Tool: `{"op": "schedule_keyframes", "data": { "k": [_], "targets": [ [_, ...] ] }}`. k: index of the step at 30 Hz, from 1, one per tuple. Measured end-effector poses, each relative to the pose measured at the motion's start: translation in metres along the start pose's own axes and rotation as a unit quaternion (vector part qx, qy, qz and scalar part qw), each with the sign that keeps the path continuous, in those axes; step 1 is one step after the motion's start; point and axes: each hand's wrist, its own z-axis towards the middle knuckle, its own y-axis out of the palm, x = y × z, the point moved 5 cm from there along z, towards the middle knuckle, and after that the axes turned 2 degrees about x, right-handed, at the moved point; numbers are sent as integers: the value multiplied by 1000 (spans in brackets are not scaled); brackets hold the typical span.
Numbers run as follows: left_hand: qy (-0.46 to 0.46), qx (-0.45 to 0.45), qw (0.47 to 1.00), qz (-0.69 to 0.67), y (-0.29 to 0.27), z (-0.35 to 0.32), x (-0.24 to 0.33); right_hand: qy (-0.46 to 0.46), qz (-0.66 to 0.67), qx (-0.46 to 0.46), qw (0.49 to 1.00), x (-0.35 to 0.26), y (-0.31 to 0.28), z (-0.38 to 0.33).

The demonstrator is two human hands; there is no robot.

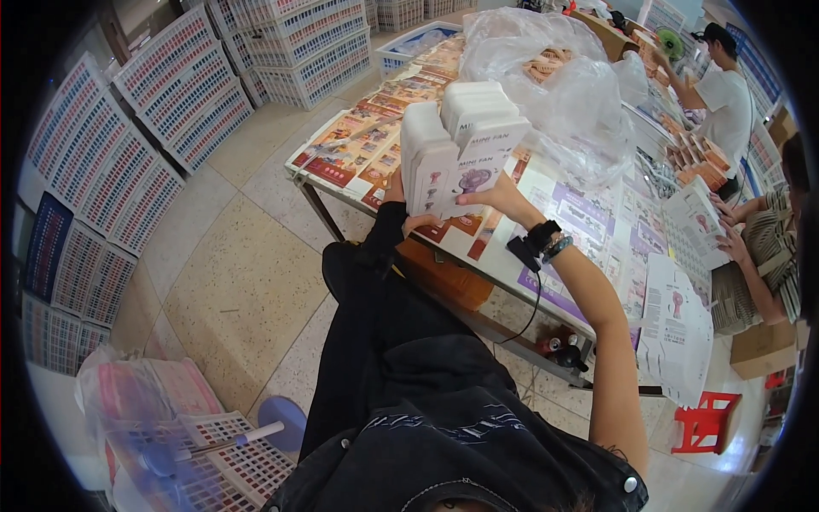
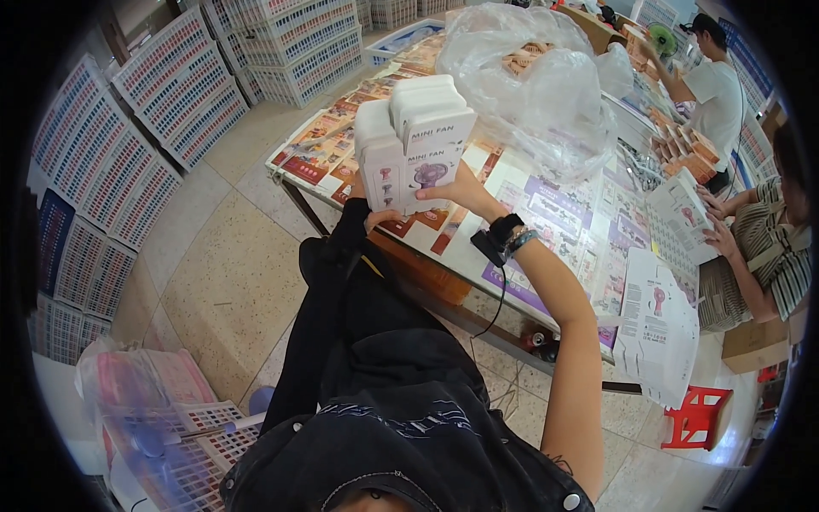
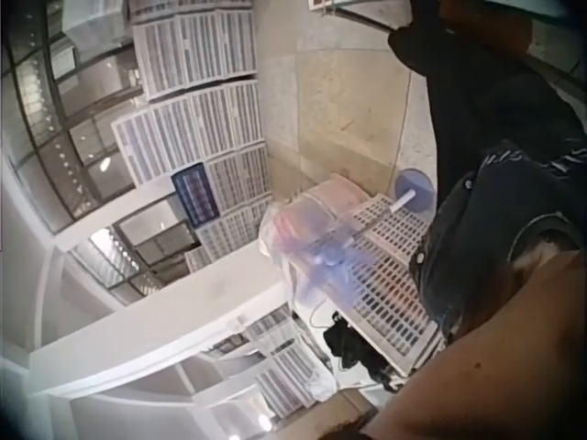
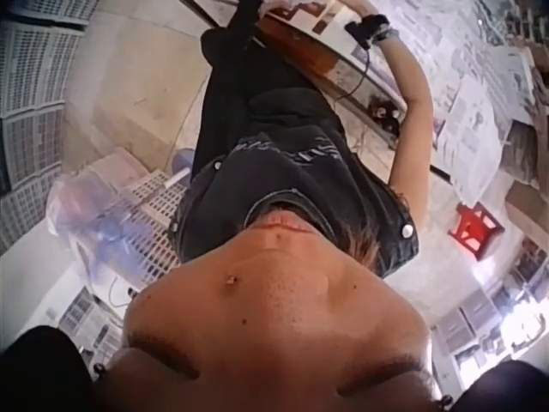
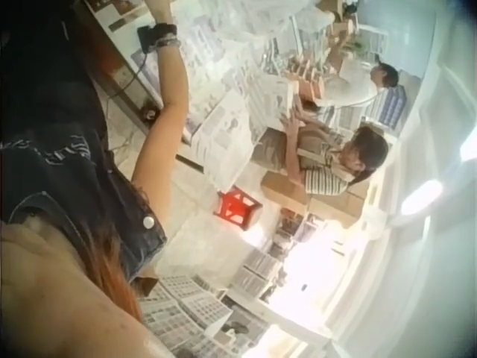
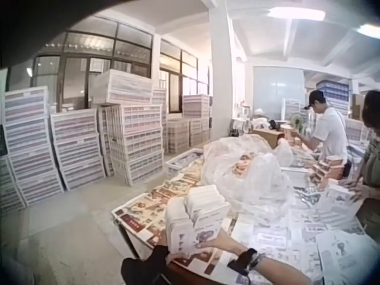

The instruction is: Labeling and organizing boxes for portable mini fans in a factory setting.

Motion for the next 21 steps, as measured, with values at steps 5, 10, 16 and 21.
{"op": "schedule_keyframes", "data": {
  "k": [5,10,16,21],
  "targets": [
    [-39,-8,999,-34,-6,-39,-16,16,72,87,993,-11,-2,-1],
    [-149,-85,978,-121,61,-22,31,268,134,15,954,37,-46,0],
    [-118,-98,985,85,58,-10,29,288,168,79,939,65,-50,-2],
    [-103,-56,909,399,22,-5,42,371,-156,6,916,33,-93,19]
  ]
}}
